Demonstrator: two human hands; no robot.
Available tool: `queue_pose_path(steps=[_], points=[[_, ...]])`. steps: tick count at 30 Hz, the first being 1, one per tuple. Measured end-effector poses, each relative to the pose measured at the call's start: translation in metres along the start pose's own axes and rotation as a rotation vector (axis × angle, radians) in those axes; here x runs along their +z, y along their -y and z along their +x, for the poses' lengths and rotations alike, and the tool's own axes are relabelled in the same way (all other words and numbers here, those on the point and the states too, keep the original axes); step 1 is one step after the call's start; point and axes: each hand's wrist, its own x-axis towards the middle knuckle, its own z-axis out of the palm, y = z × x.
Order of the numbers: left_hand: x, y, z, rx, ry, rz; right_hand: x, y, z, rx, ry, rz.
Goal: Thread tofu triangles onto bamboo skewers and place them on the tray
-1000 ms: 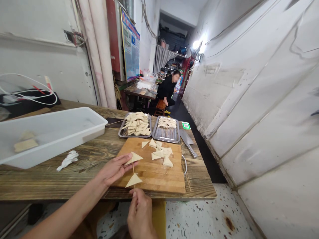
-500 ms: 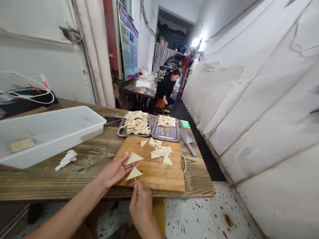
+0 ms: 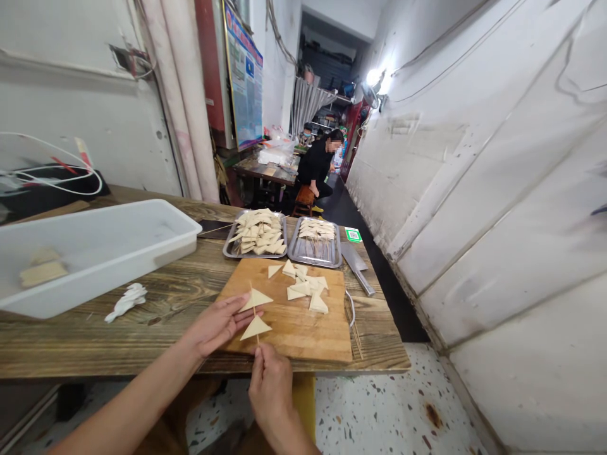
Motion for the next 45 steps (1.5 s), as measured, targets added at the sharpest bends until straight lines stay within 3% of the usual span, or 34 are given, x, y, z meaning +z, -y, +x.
queue_pose_path(steps=[20, 28, 37, 45], points=[[0.003, 0.007, -0.002, 0.039, -0.093, 0.097, -0.003, 0.005, 0.005, -0.051, -0.006, -0.149], [0.0, 0.007, 0.002, -0.021, 0.056, 0.075, -0.008, -0.005, 0.011, -0.018, 0.008, -0.063], [-0.001, 0.008, 0.007, -0.04, -0.054, 0.069, -0.009, -0.007, 0.008, -0.015, 0.064, -0.036], [-0.001, 0.0, 0.007, -0.109, 0.005, 0.165, -0.023, -0.003, 0.022, 0.071, 0.135, -0.003]])
